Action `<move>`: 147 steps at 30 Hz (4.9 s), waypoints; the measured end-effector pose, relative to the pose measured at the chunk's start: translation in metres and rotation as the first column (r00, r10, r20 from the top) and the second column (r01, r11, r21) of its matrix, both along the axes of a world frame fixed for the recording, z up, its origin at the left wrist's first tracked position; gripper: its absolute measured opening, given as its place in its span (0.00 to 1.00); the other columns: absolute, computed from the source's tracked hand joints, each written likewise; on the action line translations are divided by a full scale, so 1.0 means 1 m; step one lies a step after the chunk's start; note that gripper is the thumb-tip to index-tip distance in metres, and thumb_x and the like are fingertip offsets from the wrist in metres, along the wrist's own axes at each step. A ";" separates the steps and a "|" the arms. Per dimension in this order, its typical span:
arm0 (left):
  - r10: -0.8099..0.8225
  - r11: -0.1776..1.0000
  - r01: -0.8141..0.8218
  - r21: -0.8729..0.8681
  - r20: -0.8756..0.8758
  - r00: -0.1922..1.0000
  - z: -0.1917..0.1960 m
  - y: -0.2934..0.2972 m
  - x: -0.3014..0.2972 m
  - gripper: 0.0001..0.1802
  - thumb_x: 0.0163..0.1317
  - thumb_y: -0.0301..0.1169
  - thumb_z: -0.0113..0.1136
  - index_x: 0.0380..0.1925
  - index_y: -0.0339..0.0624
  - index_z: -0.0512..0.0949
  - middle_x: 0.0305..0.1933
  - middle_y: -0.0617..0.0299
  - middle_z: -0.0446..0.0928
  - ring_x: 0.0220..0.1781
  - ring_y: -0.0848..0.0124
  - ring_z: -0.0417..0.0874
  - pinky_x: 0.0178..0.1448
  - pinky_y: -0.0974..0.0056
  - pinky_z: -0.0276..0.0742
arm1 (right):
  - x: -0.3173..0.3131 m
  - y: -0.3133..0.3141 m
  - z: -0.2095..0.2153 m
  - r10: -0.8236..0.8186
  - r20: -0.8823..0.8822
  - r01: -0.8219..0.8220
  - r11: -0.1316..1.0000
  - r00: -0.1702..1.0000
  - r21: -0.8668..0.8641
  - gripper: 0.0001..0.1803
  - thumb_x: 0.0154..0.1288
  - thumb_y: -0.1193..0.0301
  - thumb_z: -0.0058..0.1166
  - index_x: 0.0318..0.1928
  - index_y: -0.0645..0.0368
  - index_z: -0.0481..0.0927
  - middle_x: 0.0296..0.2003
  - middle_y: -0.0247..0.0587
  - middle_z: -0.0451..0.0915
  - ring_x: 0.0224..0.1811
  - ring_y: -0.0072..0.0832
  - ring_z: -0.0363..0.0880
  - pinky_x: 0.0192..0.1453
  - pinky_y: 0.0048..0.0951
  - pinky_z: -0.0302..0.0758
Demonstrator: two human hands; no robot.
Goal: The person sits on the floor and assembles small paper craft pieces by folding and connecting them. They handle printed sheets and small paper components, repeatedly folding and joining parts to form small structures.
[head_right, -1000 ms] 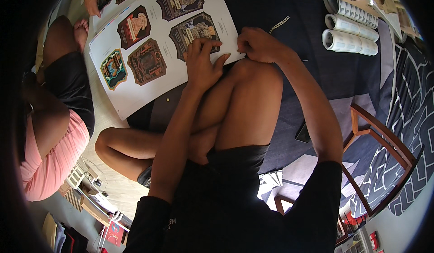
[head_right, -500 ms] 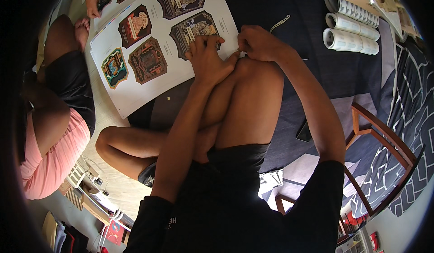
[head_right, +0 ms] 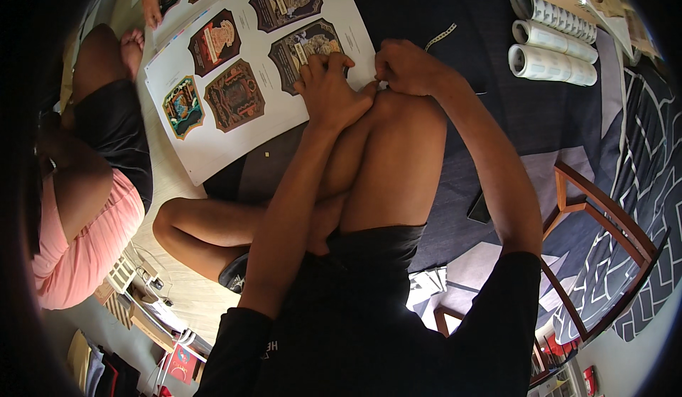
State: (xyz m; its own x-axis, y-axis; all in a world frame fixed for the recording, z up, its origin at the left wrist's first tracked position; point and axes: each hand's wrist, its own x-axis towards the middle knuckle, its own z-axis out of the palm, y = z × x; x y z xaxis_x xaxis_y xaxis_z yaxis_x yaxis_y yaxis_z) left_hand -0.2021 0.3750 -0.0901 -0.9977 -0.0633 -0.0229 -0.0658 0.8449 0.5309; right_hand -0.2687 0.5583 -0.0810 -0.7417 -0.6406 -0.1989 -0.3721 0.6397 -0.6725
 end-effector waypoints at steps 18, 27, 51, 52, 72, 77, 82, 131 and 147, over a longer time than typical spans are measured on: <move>0.106 0.992 -0.089 -0.092 0.203 0.973 0.032 0.010 -0.017 0.35 0.41 0.54 0.78 0.44 0.46 0.77 0.51 0.51 0.66 0.59 0.53 0.67 0.58 0.47 0.62 | 0.085 0.035 -0.017 -0.828 0.409 0.897 0.230 0.384 -0.378 0.17 0.74 0.59 0.57 0.36 0.62 0.81 0.25 0.27 0.75 0.26 0.14 0.69 0.31 0.20 0.66; 0.077 0.997 -0.079 0.007 0.188 0.979 0.033 0.001 -0.014 0.39 0.42 0.56 0.76 0.47 0.41 0.76 0.52 0.49 0.65 0.57 0.52 0.66 0.56 0.45 0.61 | 0.096 0.021 -0.053 -0.936 0.086 0.840 0.263 0.342 -0.475 0.22 0.78 0.62 0.51 0.26 0.63 0.74 0.18 0.35 0.68 0.22 0.22 0.58 0.25 0.30 0.59; -0.310 0.853 0.216 0.474 0.129 0.942 0.009 -0.218 -0.009 0.17 0.63 0.41 0.66 0.39 0.40 0.74 0.32 0.55 0.81 0.34 0.53 0.85 0.37 0.51 0.80 | 0.094 0.008 -0.067 -0.776 -0.462 0.897 0.426 0.428 0.115 0.15 0.75 0.62 0.53 0.37 0.63 0.77 0.29 0.57 0.77 0.31 0.49 0.77 0.37 0.47 0.73; -0.305 0.836 0.194 0.514 0.141 0.942 0.006 -0.220 -0.011 0.17 0.63 0.41 0.66 0.39 0.40 0.74 0.30 0.55 0.81 0.33 0.53 0.86 0.36 0.51 0.80 | 0.093 0.008 -0.066 -0.771 -0.465 0.895 0.430 0.434 0.122 0.15 0.75 0.62 0.53 0.37 0.63 0.77 0.29 0.57 0.77 0.31 0.49 0.77 0.37 0.47 0.73; -0.310 0.750 0.050 0.660 0.283 0.908 0.005 -0.228 -0.028 0.17 0.66 0.43 0.64 0.38 0.39 0.75 0.21 0.55 0.81 0.27 0.53 0.85 0.36 0.51 0.78 | 0.091 0.011 -0.049 -0.721 -0.463 0.854 0.478 0.516 0.208 0.17 0.76 0.60 0.51 0.39 0.63 0.77 0.32 0.59 0.76 0.34 0.51 0.76 0.41 0.48 0.72; -0.302 0.741 0.024 0.671 0.301 0.904 0.007 -0.227 -0.029 0.17 0.66 0.43 0.64 0.38 0.39 0.75 0.21 0.55 0.81 0.27 0.53 0.85 0.36 0.51 0.79 | 0.090 0.010 -0.049 -0.717 -0.458 0.847 0.488 0.526 0.210 0.17 0.76 0.59 0.51 0.40 0.63 0.76 0.33 0.60 0.76 0.35 0.51 0.76 0.42 0.48 0.71; -0.299 0.750 0.025 0.661 0.306 0.904 0.007 -0.227 -0.029 0.17 0.66 0.43 0.64 0.38 0.40 0.75 0.21 0.55 0.80 0.27 0.53 0.85 0.36 0.51 0.79 | 0.089 0.008 -0.048 -0.708 -0.458 0.840 0.498 0.537 0.216 0.18 0.76 0.58 0.51 0.40 0.63 0.76 0.33 0.60 0.76 0.36 0.52 0.76 0.43 0.48 0.71; 0.101 0.968 -0.215 0.131 0.580 0.808 0.032 -0.444 0.100 0.32 0.43 0.53 0.80 0.38 0.39 0.82 0.41 0.55 0.83 0.46 0.60 0.84 0.51 0.59 0.79 | 0.073 0.093 -0.068 -0.621 0.392 0.724 0.654 0.679 -0.218 0.18 0.77 0.55 0.51 0.42 0.59 0.80 0.32 0.33 0.81 0.31 0.23 0.75 0.34 0.27 0.72; 0.046 0.973 -0.181 0.144 0.645 0.762 -0.012 -0.463 0.082 0.34 0.39 0.47 0.86 0.37 0.36 0.77 0.29 0.56 0.80 0.30 0.68 0.80 0.34 0.63 0.77 | 0.000 -0.007 0.025 -0.499 0.545 0.417 0.866 0.674 0.277 0.28 0.53 0.48 0.75 0.39 0.62 0.84 0.31 0.42 0.84 0.34 0.27 0.85 0.38 0.28 0.80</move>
State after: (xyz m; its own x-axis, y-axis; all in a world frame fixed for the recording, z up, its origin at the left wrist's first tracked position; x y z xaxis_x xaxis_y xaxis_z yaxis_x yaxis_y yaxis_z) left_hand -0.1197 -0.0879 -0.1020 -0.7351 -0.1023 -0.6702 -0.5326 0.6989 0.4774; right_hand -0.2689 0.5513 -0.0565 -0.6457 -0.1926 -0.7389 0.4263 0.7119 -0.5581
